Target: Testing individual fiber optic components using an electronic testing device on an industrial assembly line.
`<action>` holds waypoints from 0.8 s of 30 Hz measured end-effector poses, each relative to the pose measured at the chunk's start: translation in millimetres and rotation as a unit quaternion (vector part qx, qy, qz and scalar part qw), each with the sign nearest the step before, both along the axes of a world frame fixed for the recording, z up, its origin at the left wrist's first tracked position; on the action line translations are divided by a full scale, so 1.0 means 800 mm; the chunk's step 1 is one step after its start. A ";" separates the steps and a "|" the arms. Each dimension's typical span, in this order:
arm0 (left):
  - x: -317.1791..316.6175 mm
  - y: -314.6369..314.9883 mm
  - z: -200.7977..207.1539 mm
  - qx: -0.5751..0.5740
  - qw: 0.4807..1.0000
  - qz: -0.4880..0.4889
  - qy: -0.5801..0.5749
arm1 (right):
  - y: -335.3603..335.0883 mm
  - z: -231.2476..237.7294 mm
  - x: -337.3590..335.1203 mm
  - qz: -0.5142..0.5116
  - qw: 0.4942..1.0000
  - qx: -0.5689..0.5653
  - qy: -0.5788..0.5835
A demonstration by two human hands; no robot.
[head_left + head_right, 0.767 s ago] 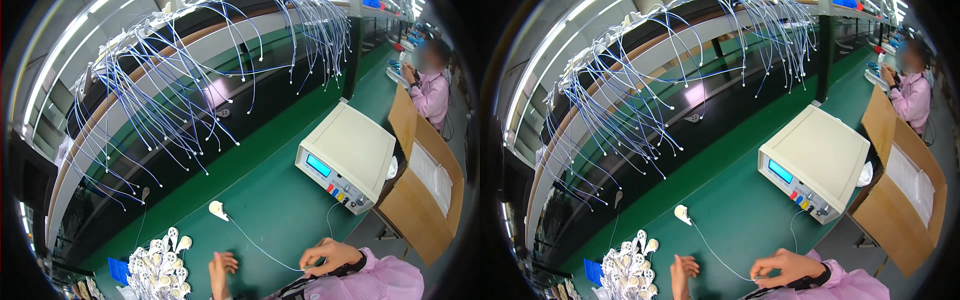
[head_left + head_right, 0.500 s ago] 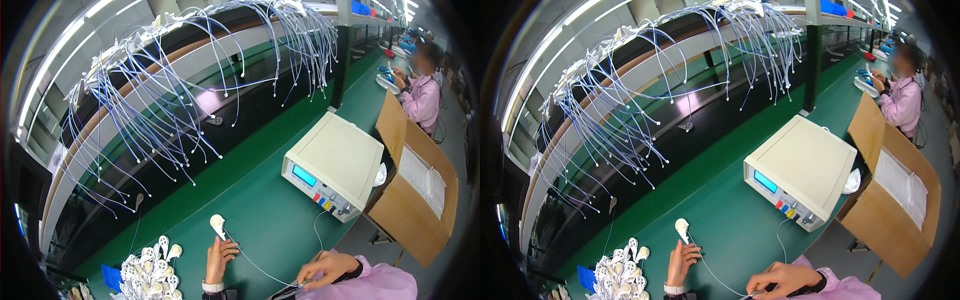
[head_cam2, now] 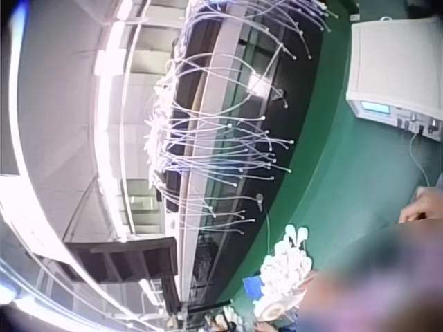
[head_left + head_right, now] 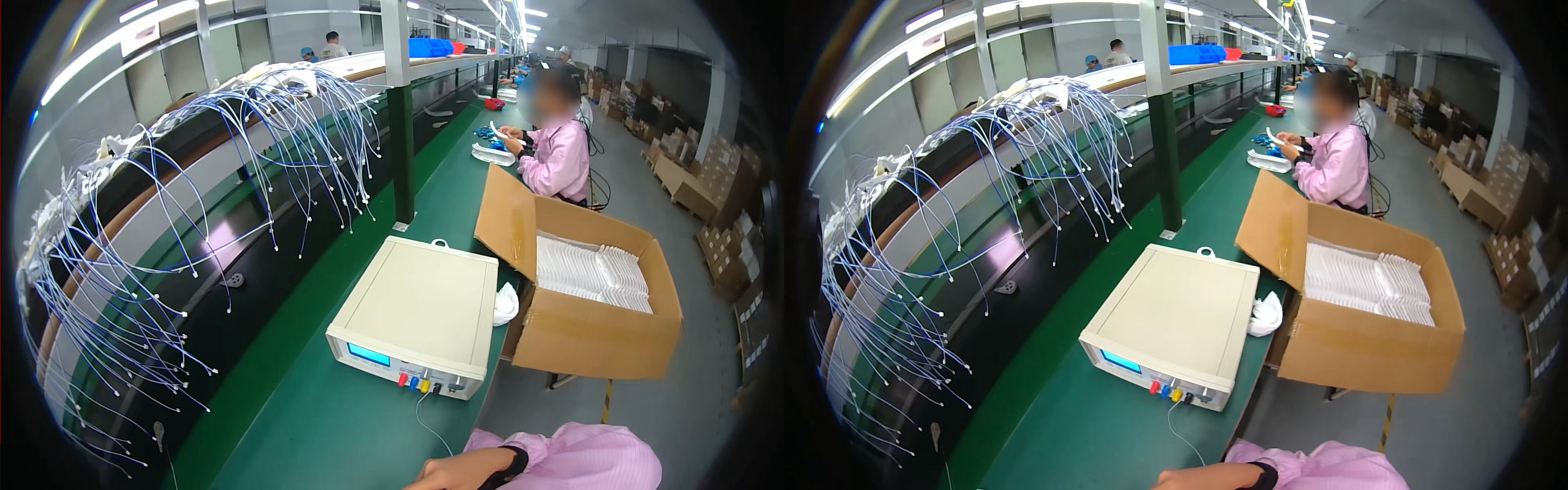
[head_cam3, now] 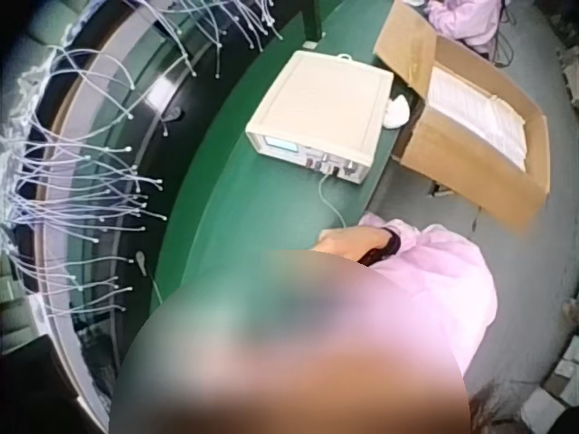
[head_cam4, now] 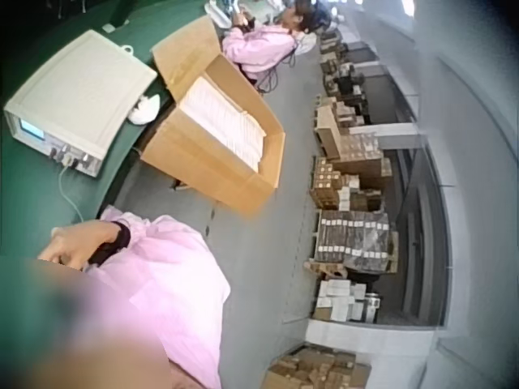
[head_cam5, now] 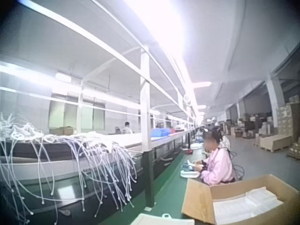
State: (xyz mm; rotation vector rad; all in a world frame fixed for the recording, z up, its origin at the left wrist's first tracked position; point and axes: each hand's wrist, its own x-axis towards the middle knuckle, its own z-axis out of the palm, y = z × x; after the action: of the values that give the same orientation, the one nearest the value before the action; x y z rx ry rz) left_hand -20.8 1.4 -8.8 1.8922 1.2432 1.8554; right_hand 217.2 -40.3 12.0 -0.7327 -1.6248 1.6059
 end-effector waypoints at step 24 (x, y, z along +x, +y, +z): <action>-0.023 0.001 0.047 -0.196 0.967 -0.051 -0.153 | 0.007 -0.008 -0.023 -0.014 1.000 0.009 -0.025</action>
State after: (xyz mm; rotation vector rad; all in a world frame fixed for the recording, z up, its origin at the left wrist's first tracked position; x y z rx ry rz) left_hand -38.8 2.5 29.2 1.3767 1.2648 1.6242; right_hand 199.1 -34.8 6.0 -0.7890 -1.6551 1.5621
